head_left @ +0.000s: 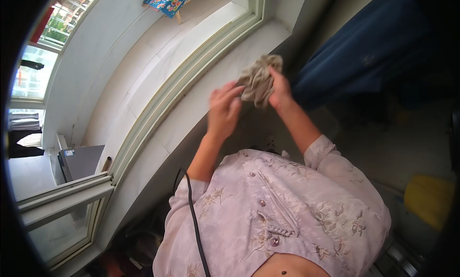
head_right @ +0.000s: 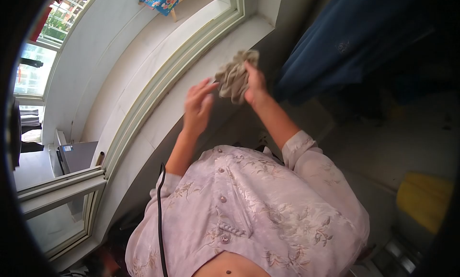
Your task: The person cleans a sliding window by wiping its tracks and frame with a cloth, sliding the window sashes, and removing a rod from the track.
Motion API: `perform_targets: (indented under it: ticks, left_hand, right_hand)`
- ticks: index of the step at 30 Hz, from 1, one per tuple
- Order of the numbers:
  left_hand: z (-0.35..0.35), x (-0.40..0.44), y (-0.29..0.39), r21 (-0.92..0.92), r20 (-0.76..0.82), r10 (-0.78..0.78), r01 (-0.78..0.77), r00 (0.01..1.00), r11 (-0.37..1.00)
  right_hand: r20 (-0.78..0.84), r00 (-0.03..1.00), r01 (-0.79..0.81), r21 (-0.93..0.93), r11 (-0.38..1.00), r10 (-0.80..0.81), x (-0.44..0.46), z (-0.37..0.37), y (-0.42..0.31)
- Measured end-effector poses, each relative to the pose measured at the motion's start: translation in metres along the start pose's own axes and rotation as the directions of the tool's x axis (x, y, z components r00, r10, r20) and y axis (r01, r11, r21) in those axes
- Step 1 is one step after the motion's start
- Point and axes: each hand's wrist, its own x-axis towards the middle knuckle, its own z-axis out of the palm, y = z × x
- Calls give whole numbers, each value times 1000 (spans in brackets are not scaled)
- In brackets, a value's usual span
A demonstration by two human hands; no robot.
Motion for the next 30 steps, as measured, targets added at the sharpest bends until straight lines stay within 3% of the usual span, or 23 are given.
perform_targets:
  ticks: [1, 3, 4, 5, 6, 7, 9, 10, 11, 12, 14, 15, 18, 19, 21, 22, 23, 24, 25, 26, 29, 30]
  left_hand:
    - [-13, -11, -9, 63, -143, -43, 52, 989, 997]
    - [-43, -39, -37, 290, -293, -3, 92, 956, 952]
    - [-61, -57, -52, 443, -322, 46, 107, 945, 890]
    - [-78, -75, -63, 517, -340, 31, 159, 940, 841]
    - [-93, -95, -73, 586, -358, 15, 212, 934, 782]
    - [-107, -112, -82, 631, -385, -5, 267, 923, 729]
    - [-123, -142, -95, 669, -411, -38, 329, 911, 666]
    - [-126, -151, -97, 672, -495, -42, 413, 868, 615]
    - [-127, -157, -106, 664, -576, -36, 494, 816, 561]
    - [-126, -160, -113, 688, -590, -41, 529, 806, 497]
    - [-119, -145, -100, 672, -616, -67, 568, 785, 475]
    - [-116, -140, -95, 662, -634, -84, 596, 768, 455]
    - [-122, -147, -111, 688, -613, -42, 559, 789, 463]
    - [-122, -150, -109, 692, -603, -34, 544, 797, 474]
    - [-120, -146, -105, 702, -616, -25, 563, 787, 435]
    - [-118, -144, -102, 698, -624, -23, 570, 781, 433]
    - [-117, -144, -102, 708, -620, -8, 564, 784, 424]
    - [-118, -145, -103, 716, -610, -24, 564, 792, 412]
    - [-118, -143, -103, 720, -610, -11, 560, 792, 410]
    - [-117, -142, -102, 719, -617, -11, 568, 787, 400]
    - [-117, -143, -106, 721, -629, 2, 583, 777, 374]
    - [-116, -141, -103, 689, -663, 16, 601, 749, 405]
  right_hand:
    - [-68, 995, 73, -52, 996, -77, 12, 7, -16]
    - [-13, 850, 473, -423, 773, -527, 58, 11, -48]
    - [162, 750, 599, -577, 555, -641, 80, 13, -61]
    - [331, 653, 633, -732, 251, -681, 101, 14, -72]
    - [568, 403, 623, -745, -240, -717, 147, -3, -75]
    - [571, 418, 623, -746, -235, -706, 153, -9, -65]
    - [753, 413, 279, -641, -716, -513, 161, -15, -48]
    - [610, 661, 301, -749, -590, -436, 136, 6, -42]
    - [712, 596, 498, -691, -524, -373, 113, 11, -14]
    - [855, 425, 705, -519, -483, -298, 88, 15, 20]
    - [973, 165, 890, -218, -401, -162, 22, 39, 94]
    - [959, 251, 944, -273, -184, -133, -11, 41, 131]
    - [965, 241, 966, -227, -124, 104, -31, 46, 152]
    - [939, 332, 926, -306, -219, 93, -16, 49, 128]
    - [922, 380, 881, -385, -273, -76, 44, 33, 74]
    - [927, 363, 687, -332, -646, -90, 76, 14, 37]
    - [887, 432, 580, -412, -702, -164, 106, -1, -6]
    - [881, 396, 532, -451, -717, -260, 121, -7, -43]
    - [772, 569, 446, -578, -683, -282, 156, -29, -72]
    - [829, 494, 355, -467, -810, -262, 168, -39, -83]
    - [908, 395, 605, -370, -705, -138, 137, -21, -32]
    - [922, 382, 728, -346, -592, -70, 96, 5, 2]
